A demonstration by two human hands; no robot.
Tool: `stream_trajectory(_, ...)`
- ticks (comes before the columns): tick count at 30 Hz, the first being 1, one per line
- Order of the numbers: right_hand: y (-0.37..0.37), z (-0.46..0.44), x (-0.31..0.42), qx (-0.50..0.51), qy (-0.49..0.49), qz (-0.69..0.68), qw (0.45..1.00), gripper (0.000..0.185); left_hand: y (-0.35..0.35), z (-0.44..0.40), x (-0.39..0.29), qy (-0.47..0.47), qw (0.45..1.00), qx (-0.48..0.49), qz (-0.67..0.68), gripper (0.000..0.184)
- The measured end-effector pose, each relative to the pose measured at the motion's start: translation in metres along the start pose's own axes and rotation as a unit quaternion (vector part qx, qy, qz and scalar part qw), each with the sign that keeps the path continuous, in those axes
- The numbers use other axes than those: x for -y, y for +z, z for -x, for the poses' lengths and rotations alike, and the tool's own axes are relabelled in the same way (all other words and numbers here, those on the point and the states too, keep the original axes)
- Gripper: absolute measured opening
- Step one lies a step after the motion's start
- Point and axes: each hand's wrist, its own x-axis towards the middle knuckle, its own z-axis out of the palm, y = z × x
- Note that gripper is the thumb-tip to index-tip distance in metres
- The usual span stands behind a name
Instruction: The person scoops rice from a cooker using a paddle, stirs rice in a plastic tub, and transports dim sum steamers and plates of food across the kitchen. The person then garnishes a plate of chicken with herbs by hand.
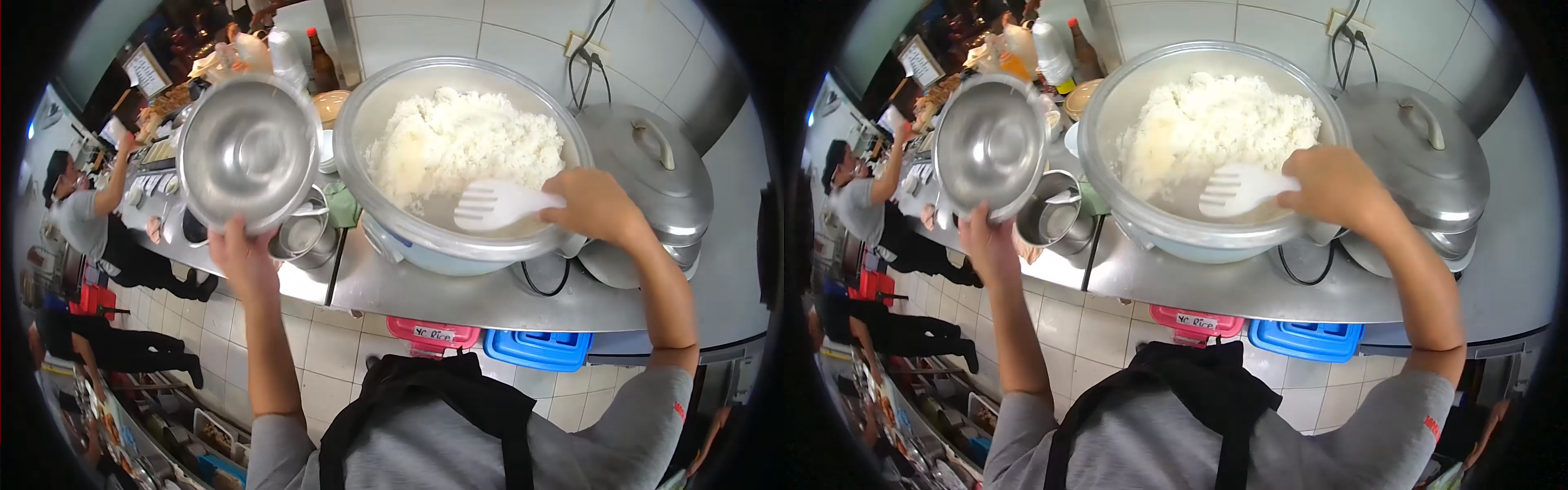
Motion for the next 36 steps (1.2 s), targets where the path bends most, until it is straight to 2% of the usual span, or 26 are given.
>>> stream_trajectory(2,0.009,-0.016,0.007,0.029,0.009,0.024,0.999,0.035,0.055,-0.03,0.011,-0.047,0.982,0.028,0.18,0.029)
stream_trajectory(4,0.014,-0.033,0.022,0.14,0.06,0.019,0.988,0.038,0.089,-0.06,0.034,-0.004,0.978,0.087,0.189,0.024)
stream_trajectory(7,0.028,-0.057,0.041,0.187,0.138,0.004,0.972,0.041,0.108,-0.099,0.048,-0.064,0.963,0.169,0.201,0.021)
stream_trajectory(11,0.061,-0.086,0.05,0.135,0.204,-0.063,0.968,0.045,0.089,-0.134,0.043,-0.101,0.95,0.227,0.189,0.018)
stream_trajectory(14,0.079,-0.114,0.049,0.085,0.206,-0.093,0.97,0.047,0.071,-0.159,0.057,-0.141,0.933,0.274,0.185,0.016)
stream_trajectory(18,0.102,-0.132,0.045,0.055,0.17,-0.139,0.974,0.044,0.069,-0.173,0.073,-0.143,0.925,0.289,0.203,0.018)
stream_trajectory(20,0.091,-0.137,0.046,0.039,0.153,-0.143,0.977,0.042,0.068,-0.176,0.073,-0.145,0.925,0.29,0.197,0.018)
stream_trajectory(22,0.072,-0.148,0.044,0.272,0.202,-0.271,0.901,0.039,0.068,-0.181,0.072,-0.143,0.928,0.285,0.191,0.019)
stream_trajectory(24,0.077,-0.161,0.049,0.27,0.221,-0.286,0.892,0.037,0.069,-0.18,0.071,-0.148,0.935,0.237,0.22,0.015)
stream_trajectory(26,0.09,-0.165,0.056,0.273,0.241,-0.301,0.881,0.034,0.099,-0.177,0.104,-0.141,0.936,0.139,0.29,0.011)
stream_trajectory(28,0.101,-0.157,0.065,0.083,0.127,-0.188,0.97,0.032,0.143,-0.162,0.111,-0.113,0.933,0.113,0.322,0.009)
stream_trajectory(31,0.088,-0.147,0.067,0.023,0.122,-0.149,0.981,0.029,0.181,-0.156,0.124,-0.075,0.926,0.136,0.344,0.011)
stream_trajectory(36,0.108,-0.167,0.055,-0.016,0.111,-0.135,0.985,0.029,0.192,-0.149,0.128,-0.098,0.938,0.153,0.296,0.013)
